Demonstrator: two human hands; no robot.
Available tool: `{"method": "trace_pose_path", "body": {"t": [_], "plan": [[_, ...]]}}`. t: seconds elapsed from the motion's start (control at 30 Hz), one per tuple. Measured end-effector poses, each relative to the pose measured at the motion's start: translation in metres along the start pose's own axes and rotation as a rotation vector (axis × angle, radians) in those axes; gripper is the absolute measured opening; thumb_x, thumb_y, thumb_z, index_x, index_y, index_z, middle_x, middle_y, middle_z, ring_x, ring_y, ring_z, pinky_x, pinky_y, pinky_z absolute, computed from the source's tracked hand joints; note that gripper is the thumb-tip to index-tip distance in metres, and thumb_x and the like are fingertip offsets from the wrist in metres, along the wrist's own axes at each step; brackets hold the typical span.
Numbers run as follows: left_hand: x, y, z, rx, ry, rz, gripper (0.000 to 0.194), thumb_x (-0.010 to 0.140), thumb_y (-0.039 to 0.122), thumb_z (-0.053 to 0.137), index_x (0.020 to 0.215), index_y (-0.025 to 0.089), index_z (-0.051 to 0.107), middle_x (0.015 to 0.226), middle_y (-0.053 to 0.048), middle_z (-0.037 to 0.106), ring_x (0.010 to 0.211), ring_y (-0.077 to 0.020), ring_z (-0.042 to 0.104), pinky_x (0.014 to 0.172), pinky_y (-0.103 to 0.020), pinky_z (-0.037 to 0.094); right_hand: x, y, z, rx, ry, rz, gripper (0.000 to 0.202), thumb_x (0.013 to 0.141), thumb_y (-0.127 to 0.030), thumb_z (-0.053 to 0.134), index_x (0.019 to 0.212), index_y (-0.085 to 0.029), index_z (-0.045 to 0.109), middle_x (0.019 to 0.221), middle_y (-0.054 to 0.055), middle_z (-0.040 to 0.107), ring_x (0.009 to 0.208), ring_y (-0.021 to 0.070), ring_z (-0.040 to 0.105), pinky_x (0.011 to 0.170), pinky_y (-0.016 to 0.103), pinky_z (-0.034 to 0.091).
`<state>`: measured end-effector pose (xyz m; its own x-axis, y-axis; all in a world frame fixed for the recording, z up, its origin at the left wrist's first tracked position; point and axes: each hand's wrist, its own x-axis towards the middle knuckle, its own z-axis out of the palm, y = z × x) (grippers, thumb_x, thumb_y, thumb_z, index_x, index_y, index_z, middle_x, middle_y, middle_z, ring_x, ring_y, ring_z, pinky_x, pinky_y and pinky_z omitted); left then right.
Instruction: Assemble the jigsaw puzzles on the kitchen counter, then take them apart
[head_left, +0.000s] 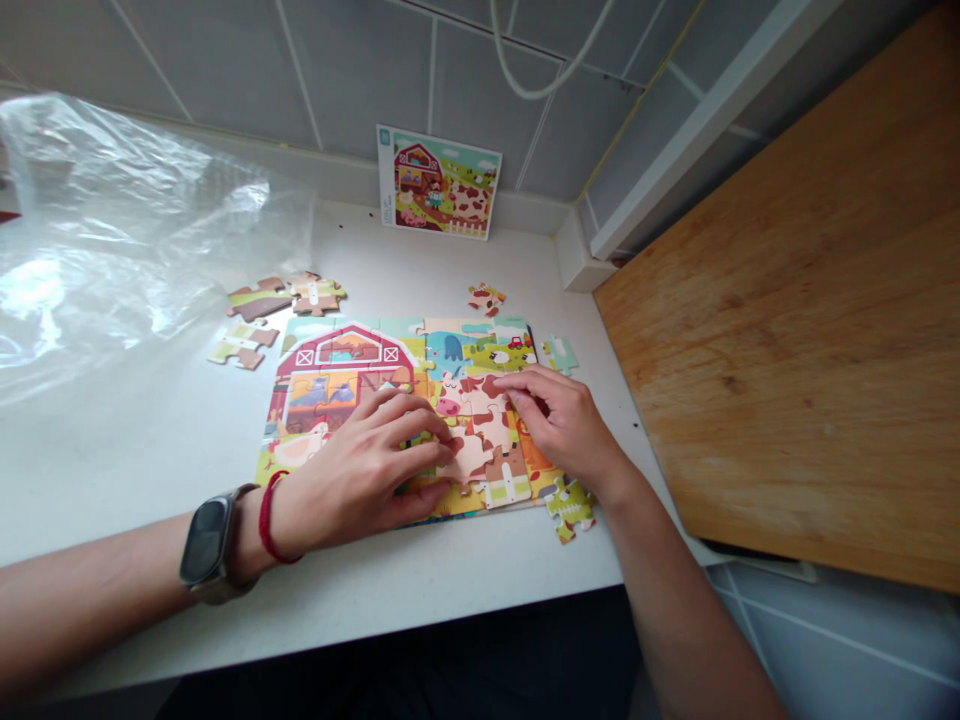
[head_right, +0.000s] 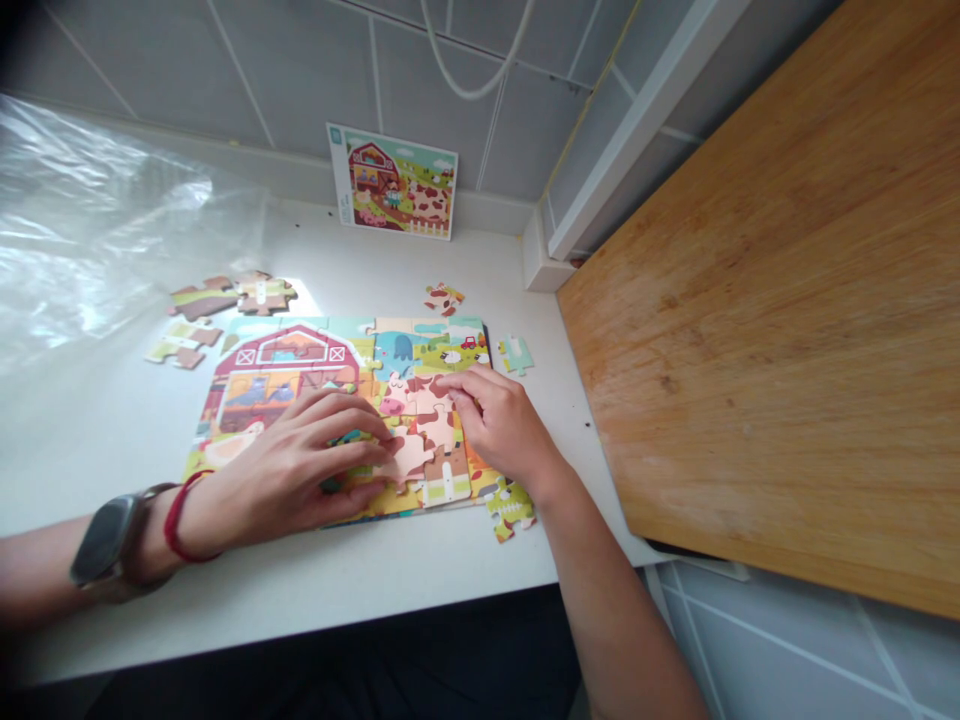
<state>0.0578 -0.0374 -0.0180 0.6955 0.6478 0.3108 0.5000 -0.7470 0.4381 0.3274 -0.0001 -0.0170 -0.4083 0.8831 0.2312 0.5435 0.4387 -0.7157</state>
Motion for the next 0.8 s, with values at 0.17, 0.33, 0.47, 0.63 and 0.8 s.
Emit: {"method": "trace_pose_path", "body": {"t": [0.17,0.33,0.47,0.63,0.8], "plan": [[-0.0002,0.0001,0.0008,-0.006,0.0,-0.009,0.011,0.098,0.032,0.069,0.105,0.026,0.074,0.11,-0.006,0.074,0.105,-0.0243,0.064,0.099,-0.042,0.046,-0.0003,-0.0001,0.0001,0.001,-0.011,0.006,0.027,0.1,-0.013,0.055,0.111,-0.024,0.077,0.11,0.006,0.079,0.1,0.0209,0.074,0.091,0.037,0.06],[-0.0007,-0.0009,0.0019,0.009,0.023,-0.025,0.014,0.098,0.034,0.07,0.108,0.025,0.072,0.107,-0.006,0.073,0.103,-0.0246,0.064,0.097,-0.042,0.046,0.0,-0.0007,0.0,-0.003,-0.02,0.01,0.025,0.101,-0.014,0.055,0.109,-0.023,0.077,0.112,0.006,0.079,0.104,0.021,0.074,0.095,0.039,0.059],[-0.0023,-0.0024,0.0025,0.019,0.006,-0.052,0.022,0.097,0.038,0.07,0.115,0.025,0.07,0.109,-0.007,0.072,0.104,-0.0253,0.063,0.095,-0.041,0.046,0.0006,-0.0009,0.0006,0.0,-0.026,0.004,0.026,0.1,-0.014,0.056,0.11,-0.024,0.077,0.111,0.006,0.079,0.105,0.0213,0.074,0.095,0.039,0.059],[-0.0021,-0.002,0.0026,0.007,-0.002,-0.066,0.027,0.098,0.038,0.069,0.12,0.024,0.068,0.11,-0.008,0.072,0.105,-0.0262,0.064,0.095,-0.041,0.047,0.0002,0.0001,0.0011,0.011,-0.026,0.002,0.026,0.101,-0.014,0.056,0.11,-0.024,0.077,0.112,0.005,0.079,0.105,0.0204,0.074,0.095,0.038,0.059],[-0.0008,-0.0022,0.0018,0.0,0.011,-0.048,0.025,0.1,0.037,0.066,0.121,0.023,0.065,0.11,-0.008,0.072,0.106,-0.026,0.064,0.095,-0.041,0.047,-0.0002,0.0007,0.0014,0.007,-0.029,0.0,0.026,0.101,-0.014,0.056,0.11,-0.024,0.077,0.112,0.005,0.079,0.106,0.0204,0.074,0.096,0.038,0.059]]}}
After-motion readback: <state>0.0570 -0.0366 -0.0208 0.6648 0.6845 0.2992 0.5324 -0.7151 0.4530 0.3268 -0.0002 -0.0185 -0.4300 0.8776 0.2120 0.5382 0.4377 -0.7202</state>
